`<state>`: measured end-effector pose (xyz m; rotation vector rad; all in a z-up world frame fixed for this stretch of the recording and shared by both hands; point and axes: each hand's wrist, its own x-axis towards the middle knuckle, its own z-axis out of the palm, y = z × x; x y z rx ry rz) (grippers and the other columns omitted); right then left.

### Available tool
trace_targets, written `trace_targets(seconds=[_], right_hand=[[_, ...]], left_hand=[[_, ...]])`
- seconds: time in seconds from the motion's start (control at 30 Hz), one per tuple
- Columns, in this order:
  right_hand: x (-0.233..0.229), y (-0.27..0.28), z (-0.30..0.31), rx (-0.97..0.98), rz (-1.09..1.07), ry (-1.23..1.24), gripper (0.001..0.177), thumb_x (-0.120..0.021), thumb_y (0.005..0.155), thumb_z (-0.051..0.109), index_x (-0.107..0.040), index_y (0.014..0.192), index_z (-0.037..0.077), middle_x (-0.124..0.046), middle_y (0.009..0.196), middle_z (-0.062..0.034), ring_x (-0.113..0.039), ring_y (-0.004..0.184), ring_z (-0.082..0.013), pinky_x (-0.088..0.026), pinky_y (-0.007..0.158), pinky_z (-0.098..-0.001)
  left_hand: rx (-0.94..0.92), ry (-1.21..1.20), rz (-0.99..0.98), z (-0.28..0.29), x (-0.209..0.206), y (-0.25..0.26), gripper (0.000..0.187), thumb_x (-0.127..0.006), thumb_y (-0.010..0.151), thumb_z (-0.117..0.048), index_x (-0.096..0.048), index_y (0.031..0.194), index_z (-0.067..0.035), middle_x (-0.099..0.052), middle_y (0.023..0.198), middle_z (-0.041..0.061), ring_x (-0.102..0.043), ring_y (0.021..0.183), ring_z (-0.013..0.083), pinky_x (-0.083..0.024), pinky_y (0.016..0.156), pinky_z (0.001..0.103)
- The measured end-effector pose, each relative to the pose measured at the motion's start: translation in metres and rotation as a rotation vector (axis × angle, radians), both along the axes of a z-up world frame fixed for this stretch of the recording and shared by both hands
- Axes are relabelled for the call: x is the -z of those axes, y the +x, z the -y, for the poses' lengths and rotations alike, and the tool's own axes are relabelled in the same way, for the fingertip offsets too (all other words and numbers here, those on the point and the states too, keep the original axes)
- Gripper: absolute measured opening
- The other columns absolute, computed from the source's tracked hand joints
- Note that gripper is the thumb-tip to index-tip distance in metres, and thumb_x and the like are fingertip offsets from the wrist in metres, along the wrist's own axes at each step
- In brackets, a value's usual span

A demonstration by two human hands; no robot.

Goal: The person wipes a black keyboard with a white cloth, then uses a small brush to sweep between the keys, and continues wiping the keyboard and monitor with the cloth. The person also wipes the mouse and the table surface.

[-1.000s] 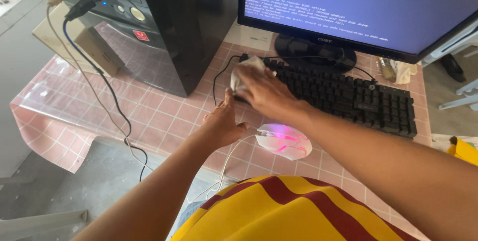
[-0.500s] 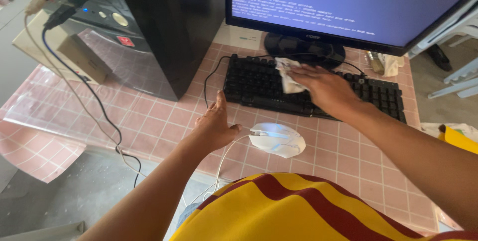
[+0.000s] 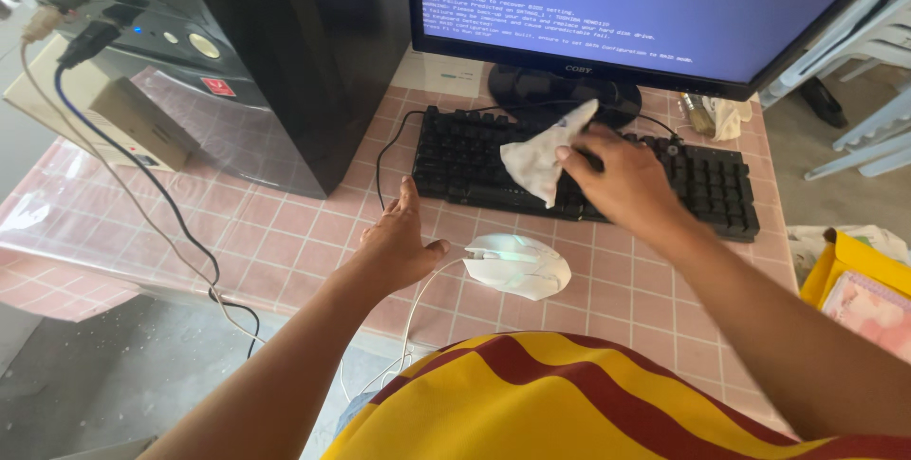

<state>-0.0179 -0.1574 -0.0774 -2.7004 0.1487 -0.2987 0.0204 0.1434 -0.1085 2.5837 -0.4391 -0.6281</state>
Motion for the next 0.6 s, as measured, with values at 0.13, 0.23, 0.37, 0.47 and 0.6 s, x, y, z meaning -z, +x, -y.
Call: trace_targets(seconds=[0.13, 0.23, 0.37, 0.47, 0.6], right_hand=[[0.024, 0.004, -0.018, -0.242, 0.359, -0.34, 0.046, -0.062, 0.095, 0.031, -0.067, 0.13, 0.001, -0.069, 0.13, -0.0202, -0.068, 0.112, -0.0392, -0.047, 0.096, -0.0608], [0.033, -0.005, -0.007, -0.267, 0.346, -0.336, 0.036, -0.055, 0.099, 0.015, -0.068, 0.132, 0.008, -0.069, 0.132, -0.015, -0.07, 0.115, -0.0339, -0.056, 0.093, -0.0502], [0.015, -0.031, 0.043, -0.032, 0.04, -0.225, 0.03, -0.051, 0.101, 0.006, -0.075, 0.114, 0.018, -0.073, 0.127, -0.006, -0.075, 0.1, -0.0269, -0.065, 0.076, -0.0393], [0.006, -0.044, 0.067, 0.311, 0.149, -0.14, 0.02, -0.056, 0.113, 0.016, -0.073, 0.124, 0.012, -0.075, 0.116, -0.0155, -0.074, 0.101, -0.0352, -0.059, 0.088, -0.0477], [0.018, -0.054, 0.067, -0.009, 0.304, -0.325, 0.031, -0.068, 0.092, 0.021, -0.072, 0.121, 0.009, -0.073, 0.12, -0.0175, -0.07, 0.089, -0.0403, -0.058, 0.079, -0.0506]], left_hand=[[0.004, -0.01, 0.023, 0.001, -0.002, -0.001, 0.115, -0.075, 0.083, -0.034, 0.004, 0.158, 0.003, -0.031, 0.157, 0.032, -0.046, 0.138, 0.045, -0.036, 0.117, 0.05], [-0.006, 0.008, -0.002, 0.001, -0.002, -0.002, 0.115, -0.074, 0.083, -0.035, 0.004, 0.159, 0.002, -0.03, 0.158, 0.031, -0.047, 0.139, 0.044, -0.036, 0.117, 0.05], [0.003, 0.005, 0.023, 0.002, 0.0, -0.001, 0.116, -0.075, 0.083, -0.037, 0.003, 0.158, 0.003, -0.031, 0.158, 0.031, -0.042, 0.143, 0.0423, -0.033, 0.118, 0.053], [-0.008, 0.001, 0.023, 0.001, 0.001, -0.003, 0.116, -0.075, 0.083, -0.037, 0.003, 0.158, 0.004, -0.031, 0.158, 0.031, -0.041, 0.144, 0.0413, -0.032, 0.118, 0.055], [-0.002, 0.025, 0.015, 0.004, 0.001, -0.002, 0.116, -0.076, 0.082, -0.038, 0.002, 0.158, 0.003, -0.031, 0.159, 0.029, -0.041, 0.144, 0.0401, -0.032, 0.117, 0.058]])
